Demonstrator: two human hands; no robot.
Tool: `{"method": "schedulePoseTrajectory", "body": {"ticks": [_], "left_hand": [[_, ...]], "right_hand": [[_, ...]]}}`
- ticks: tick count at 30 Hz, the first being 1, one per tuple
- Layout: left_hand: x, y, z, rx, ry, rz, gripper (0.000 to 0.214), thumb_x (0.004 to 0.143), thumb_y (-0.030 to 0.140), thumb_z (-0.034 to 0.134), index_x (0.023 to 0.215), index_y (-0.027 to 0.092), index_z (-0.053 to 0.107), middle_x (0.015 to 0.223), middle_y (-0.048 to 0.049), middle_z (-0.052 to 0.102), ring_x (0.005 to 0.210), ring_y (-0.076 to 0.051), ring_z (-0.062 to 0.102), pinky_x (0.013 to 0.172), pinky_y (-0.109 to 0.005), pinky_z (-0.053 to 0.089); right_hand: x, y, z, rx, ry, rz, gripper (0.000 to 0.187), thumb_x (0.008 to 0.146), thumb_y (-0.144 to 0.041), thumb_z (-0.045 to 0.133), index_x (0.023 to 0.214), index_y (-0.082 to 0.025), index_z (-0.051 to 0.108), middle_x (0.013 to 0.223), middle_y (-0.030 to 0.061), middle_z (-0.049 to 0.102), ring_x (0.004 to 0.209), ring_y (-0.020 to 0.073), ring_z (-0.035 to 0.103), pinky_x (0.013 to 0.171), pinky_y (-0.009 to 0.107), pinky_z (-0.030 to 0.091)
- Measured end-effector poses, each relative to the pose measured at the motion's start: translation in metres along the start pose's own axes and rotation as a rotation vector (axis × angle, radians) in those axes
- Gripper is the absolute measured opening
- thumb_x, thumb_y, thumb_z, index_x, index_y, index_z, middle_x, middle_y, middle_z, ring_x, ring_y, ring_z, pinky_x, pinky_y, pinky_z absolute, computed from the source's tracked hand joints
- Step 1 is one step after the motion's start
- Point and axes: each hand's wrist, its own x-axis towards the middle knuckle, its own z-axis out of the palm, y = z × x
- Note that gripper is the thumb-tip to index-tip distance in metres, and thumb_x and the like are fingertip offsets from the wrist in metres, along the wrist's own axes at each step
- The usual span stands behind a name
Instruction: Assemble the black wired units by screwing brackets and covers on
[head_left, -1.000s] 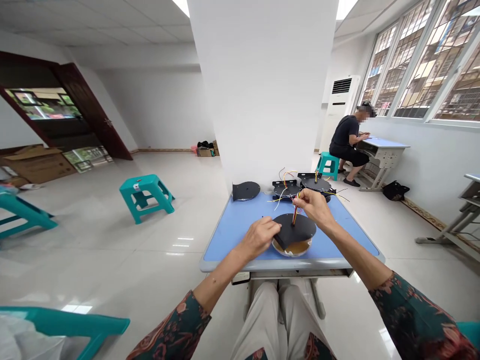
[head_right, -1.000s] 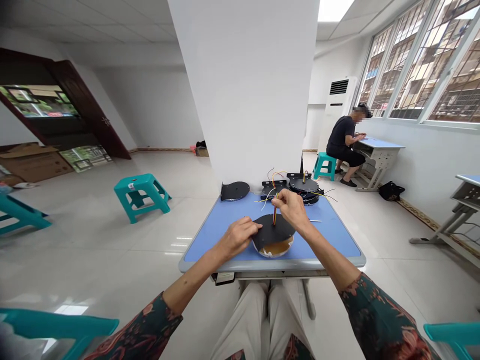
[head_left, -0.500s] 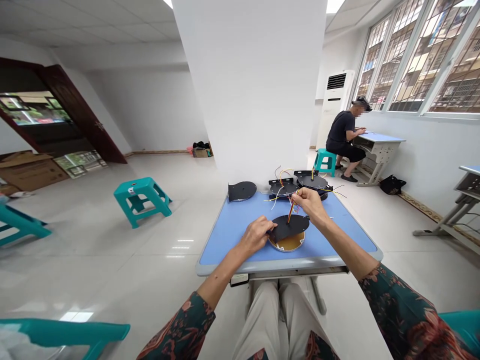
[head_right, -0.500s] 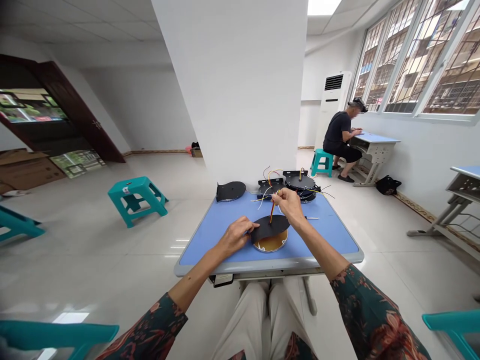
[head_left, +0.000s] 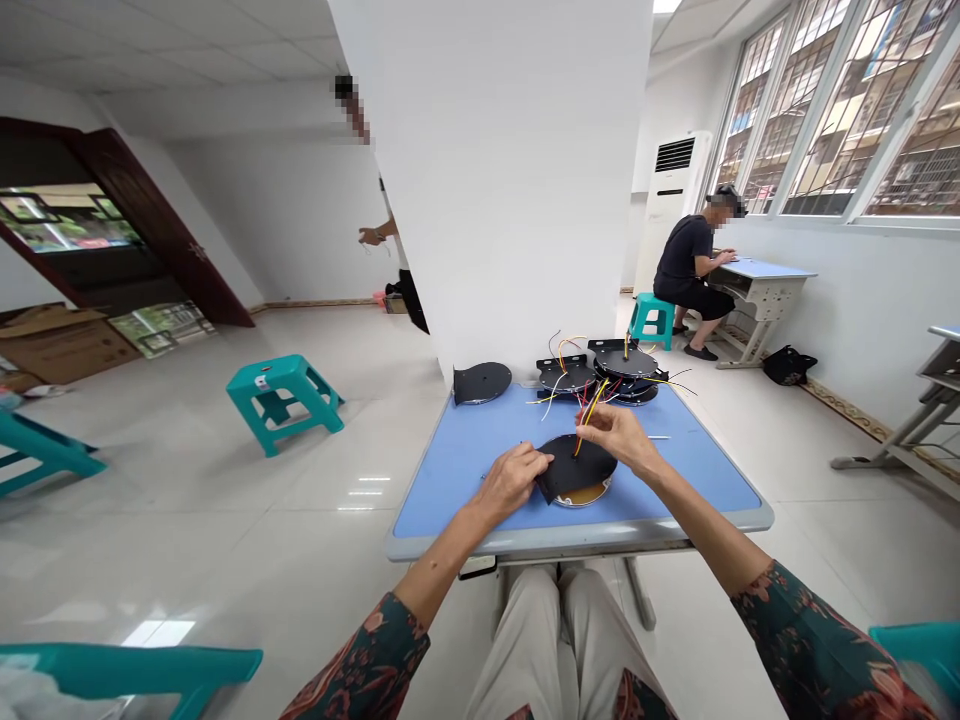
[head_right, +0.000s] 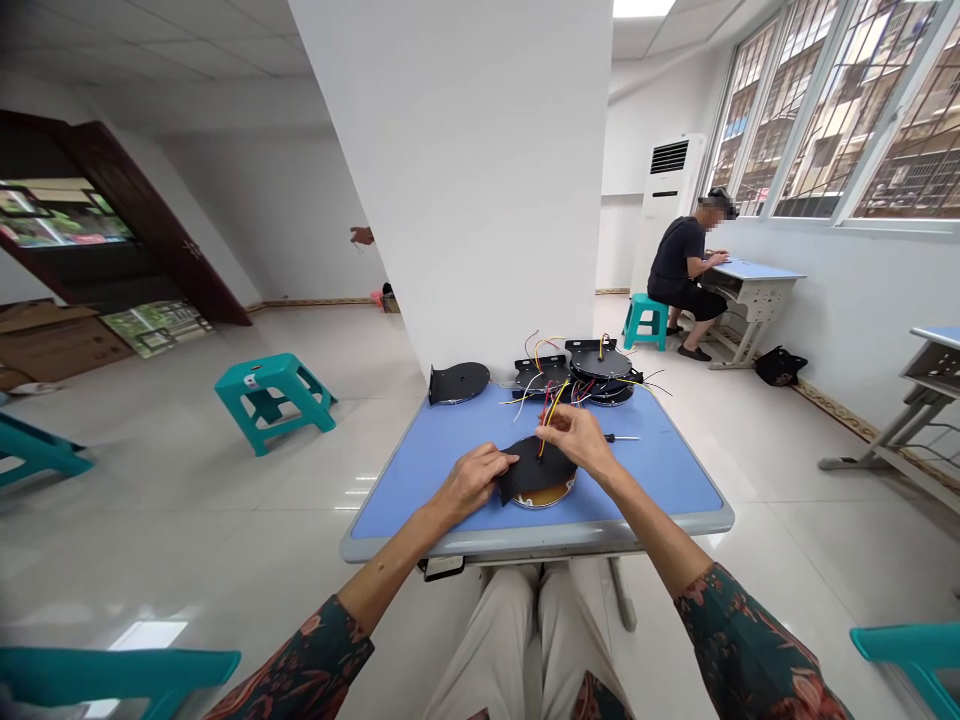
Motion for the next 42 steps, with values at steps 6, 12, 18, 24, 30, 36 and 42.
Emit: {"method": "schedulePoseTrajectory", "body": {"ticks": [6,12,18,24,30,36,42], "left_hand": [[-0.002,0.002,0.004,0.108,-0.014,0.039,0.032,0.093,-0.001,0.037,0.094,0.017,0.063,0.101,-0.0088,0.074,0.083,-0.019,0.059,0.074,-0.034,0.053],[0.0,0.001,0.002,0.216,-0.063,0.092,0.032,0.099,0.004,0.035,0.091,0.018,0.063,0.105,-0.0086,0.074,0.084,-0.019,0.06,0.071,-0.034,0.049],[0.003,0.003,-0.004,0.257,-0.128,0.114,0.026,0.104,0.014,0.039,0.092,0.017,0.062,0.097,-0.0064,0.074,0.085,-0.019,0.06,0.069,-0.032,0.044],[0.004,0.003,-0.006,0.271,-0.196,0.102,0.025,0.102,0.01,0.04,0.093,0.018,0.062,0.11,-0.0066,0.073,0.091,-0.018,0.06,0.075,-0.032,0.045],[0.003,0.006,-0.01,0.218,-0.292,0.052,0.022,0.098,0.006,0.044,0.101,0.017,0.063,0.13,-0.0103,0.067,0.101,-0.022,0.06,0.081,-0.036,0.049],[0.009,0.012,-0.022,0.042,-0.277,-0.137,0.048,0.078,-0.01,0.044,0.109,0.019,0.067,0.118,-0.0105,0.07,0.105,-0.024,0.06,0.09,-0.038,0.049],[0.053,0.021,-0.009,-0.362,-0.174,-0.517,0.035,0.091,0.008,0.048,0.114,0.022,0.07,0.106,-0.0049,0.074,0.103,-0.019,0.066,0.094,-0.03,0.05]], "right_hand": [[-0.015,0.019,0.017,-0.225,0.034,0.06,0.008,0.075,-0.027,0.067,0.07,-0.022,0.073,0.063,0.0004,0.071,0.066,0.0195,0.065,0.069,0.031,0.047],[-0.012,0.028,0.02,-0.217,0.154,0.127,0.023,0.077,-0.034,0.064,0.057,-0.022,0.066,0.054,0.0003,0.065,0.056,0.0175,0.059,0.062,0.03,0.043],[-0.01,0.046,0.026,-0.146,0.215,0.17,0.037,0.074,-0.053,0.064,0.055,-0.021,0.061,0.051,0.0002,0.061,0.052,0.0152,0.052,0.056,0.028,0.038],[-0.008,0.058,0.031,-0.054,0.234,0.203,0.042,0.076,-0.06,0.059,0.065,-0.02,0.066,0.054,0.0012,0.061,0.053,0.015,0.05,0.055,0.028,0.037],[-0.012,0.053,0.021,-0.041,0.199,0.2,0.037,0.074,-0.054,0.065,0.061,-0.02,0.065,0.05,0.0006,0.06,0.05,0.0139,0.047,0.055,0.028,0.034],[-0.024,0.046,0.018,0.013,0.173,0.139,0.04,0.077,-0.058,0.067,0.075,-0.018,0.071,0.054,-0.0003,0.061,0.054,0.0162,0.054,0.059,0.029,0.039],[-0.027,0.051,0.025,0.072,0.216,0.075,0.05,0.077,-0.066,0.065,0.083,-0.017,0.069,0.059,0.001,0.063,0.057,0.018,0.057,0.061,0.031,0.045]]}}
